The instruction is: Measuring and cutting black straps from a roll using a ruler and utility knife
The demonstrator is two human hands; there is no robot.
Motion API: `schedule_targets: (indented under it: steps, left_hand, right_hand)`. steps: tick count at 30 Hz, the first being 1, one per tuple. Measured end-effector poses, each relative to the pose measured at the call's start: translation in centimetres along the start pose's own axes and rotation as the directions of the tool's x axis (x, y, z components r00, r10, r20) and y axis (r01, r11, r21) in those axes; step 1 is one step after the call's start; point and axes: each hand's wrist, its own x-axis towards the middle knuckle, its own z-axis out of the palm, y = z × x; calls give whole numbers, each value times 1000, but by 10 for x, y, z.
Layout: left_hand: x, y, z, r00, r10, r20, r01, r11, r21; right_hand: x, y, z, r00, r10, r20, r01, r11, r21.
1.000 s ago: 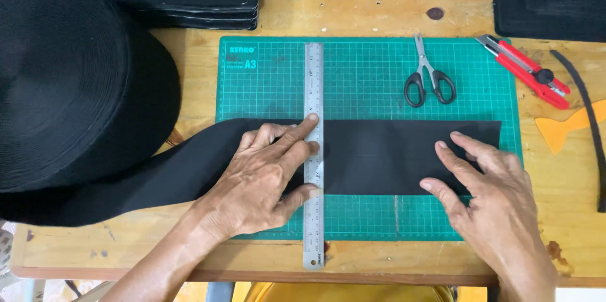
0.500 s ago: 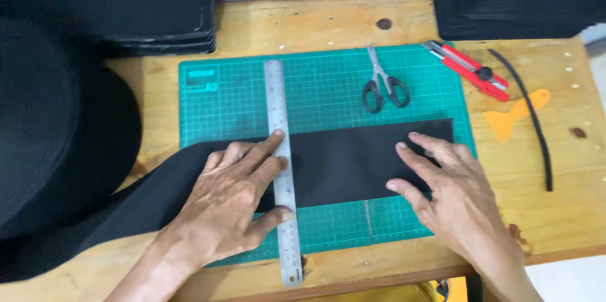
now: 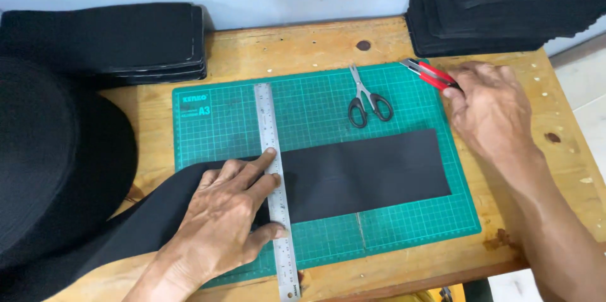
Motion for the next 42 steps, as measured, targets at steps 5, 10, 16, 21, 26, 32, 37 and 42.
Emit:
schedule_targets:
  steps: [5,10,16,21,26,32,37,42]
  left_hand:
    - [-2,-1,2,993,46,-111,-42,998,38]
    - [2,-2,4,993,35,-116,-31,999,42]
    - [2,-2,3,992,31,-122,-26,999,41]
    - [2,-4,7,986,60,-153,-55,998,35]
    - [5,-3,6,991,54,-124,-49,998,43]
    - [6,-5,7,985,84,-151,-72,994,83]
    - [6,-6,12,974,101,-201,-80,991,109]
    - [7,-6,12,976,91,-196,-73,992,99]
  right_hand:
    - [-1,22,35,978,90,186,-89,996,-14]
    - [5,11,5,976,100,191,-104,994,11]
    - [29,-88,-120,611,422,669,-744,595,304]
    - [-1,-153,-135,415,62,908,-902,156,402]
    - [-1,-199,-131,639,64,767,-769,74,634]
    - [-8,-218,-104,863,68,501,-486,387,784]
    - [-10,-238,-98,913,17,407,-354,525,774]
    - [-6,-245,-101,885,43,463,-389,612,688]
